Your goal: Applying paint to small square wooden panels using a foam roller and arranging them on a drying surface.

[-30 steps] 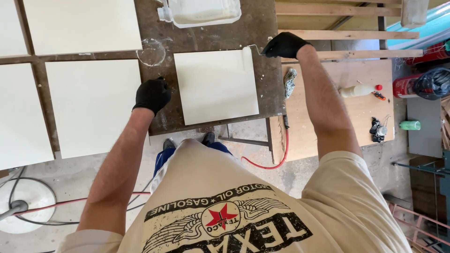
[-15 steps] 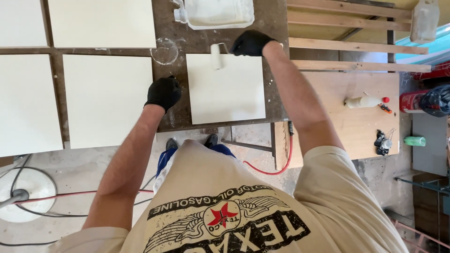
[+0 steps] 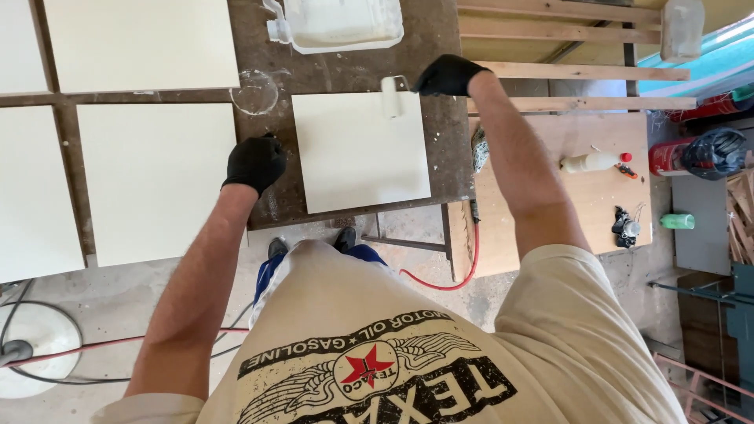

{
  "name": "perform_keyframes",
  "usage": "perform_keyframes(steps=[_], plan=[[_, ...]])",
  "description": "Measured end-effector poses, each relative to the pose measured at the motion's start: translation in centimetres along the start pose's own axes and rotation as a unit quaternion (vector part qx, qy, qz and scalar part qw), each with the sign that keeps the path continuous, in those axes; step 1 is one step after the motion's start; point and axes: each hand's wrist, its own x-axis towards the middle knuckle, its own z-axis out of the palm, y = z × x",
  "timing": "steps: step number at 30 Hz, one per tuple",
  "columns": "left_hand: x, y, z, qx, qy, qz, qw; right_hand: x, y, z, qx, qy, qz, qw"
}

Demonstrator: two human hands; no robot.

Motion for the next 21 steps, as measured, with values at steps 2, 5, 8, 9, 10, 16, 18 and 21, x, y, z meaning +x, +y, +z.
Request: perform_keyframes(steps=[2, 5, 8, 9, 10, 16, 18, 21], plan=[[-0.3, 0.6, -0.6, -0.011, -0.010, -0.014, 1.000, -1.9, 2.2, -0.9, 0.008, 0.010, 0.021, 1.000], [0.0, 0.4, -0.1, -0.013, -0.007, -0.022, 1.000, -2.8, 6.1, -1.6, 0.029, 0.037, 0.033, 0.998], [0.3, 0.1, 0.2, 0.001, 0.000, -0.017, 1.000, -4.1, 7.7, 0.0, 0.060, 0.075, 0.010, 0.995], [0.2, -0.1, 0.1, 0.003, -0.003, -0.021, 1.000, -4.5, 7.6, 0.7, 0.077, 0.098, -0.007, 0.992], [0.0, -0.1, -0.1, 0.002, -0.001, -0.024, 1.000, -4.2, 7.5, 3.3, 0.074, 0.097, -0.010, 0.992], [-1.0, -0.6, -0.6, -0.038, 0.009, 0.050, 0.998, 1.6, -0.9, 19.6, 0.773, 0.034, -0.156, 0.614], [-0.4, -1.9, 0.5, -0.030, -0.001, 0.053, 0.998, 2.7, -4.8, 21.7, 0.328, 0.199, -0.203, 0.901], [-0.7, -2.0, 0.4, -0.022, 0.000, 0.069, 0.997, 4.9, -9.2, 23.2, -0.474, 0.320, -0.149, 0.806]])
